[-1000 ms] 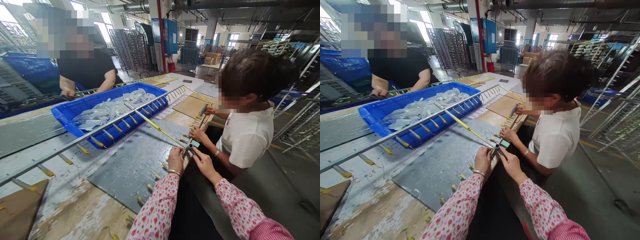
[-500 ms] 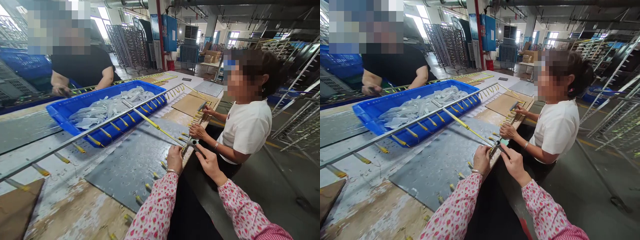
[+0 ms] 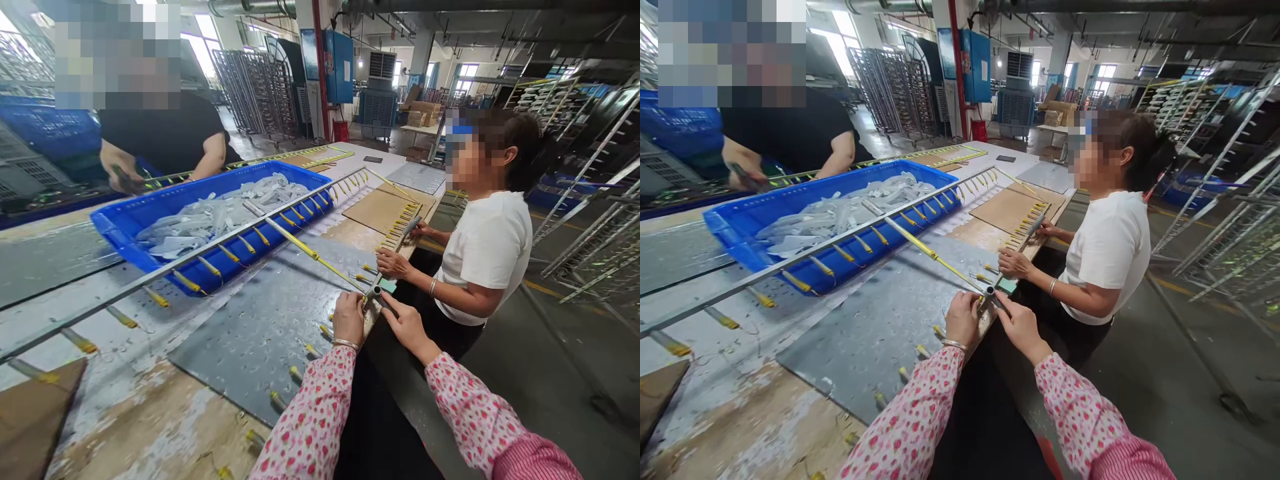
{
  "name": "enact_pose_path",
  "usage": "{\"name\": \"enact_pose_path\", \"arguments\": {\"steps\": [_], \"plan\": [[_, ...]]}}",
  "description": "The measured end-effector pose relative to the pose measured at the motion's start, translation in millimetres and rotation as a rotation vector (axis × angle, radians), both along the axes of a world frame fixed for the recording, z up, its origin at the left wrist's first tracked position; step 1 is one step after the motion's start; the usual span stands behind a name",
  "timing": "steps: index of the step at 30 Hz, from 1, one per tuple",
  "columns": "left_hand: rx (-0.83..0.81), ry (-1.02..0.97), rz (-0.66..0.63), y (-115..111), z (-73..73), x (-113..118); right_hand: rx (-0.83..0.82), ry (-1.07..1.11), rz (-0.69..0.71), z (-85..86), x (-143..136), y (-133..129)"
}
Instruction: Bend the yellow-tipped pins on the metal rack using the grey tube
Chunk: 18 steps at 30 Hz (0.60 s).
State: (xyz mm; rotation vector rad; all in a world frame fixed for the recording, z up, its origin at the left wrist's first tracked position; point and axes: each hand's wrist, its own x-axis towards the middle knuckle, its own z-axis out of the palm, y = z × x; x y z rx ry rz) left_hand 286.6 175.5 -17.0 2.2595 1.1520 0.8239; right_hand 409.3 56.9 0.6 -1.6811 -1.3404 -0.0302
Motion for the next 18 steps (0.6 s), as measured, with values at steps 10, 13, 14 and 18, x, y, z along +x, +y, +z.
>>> {"name": "enact_pose_path", "arguments": {"steps": [10,13,14,18], "plan": [[-0.133,-0.254,0.078,5,-0.7,-2,0.09,0.501,-0.121,1.8,-2,-13],[-0.152,-0.349,0.116,7,-0.9,-4,0.039,0.557,-0.075,-7.9,-10,-10],[-0.143,-0.382,0.131,8,-1.0,-5,0.031,0.567,-0.065,-10.8,-13,-8],[-0.108,-0.474,0.222,8,0.1,-8,0.028,0.583,-0.028,-16.4,-19,2]]}}
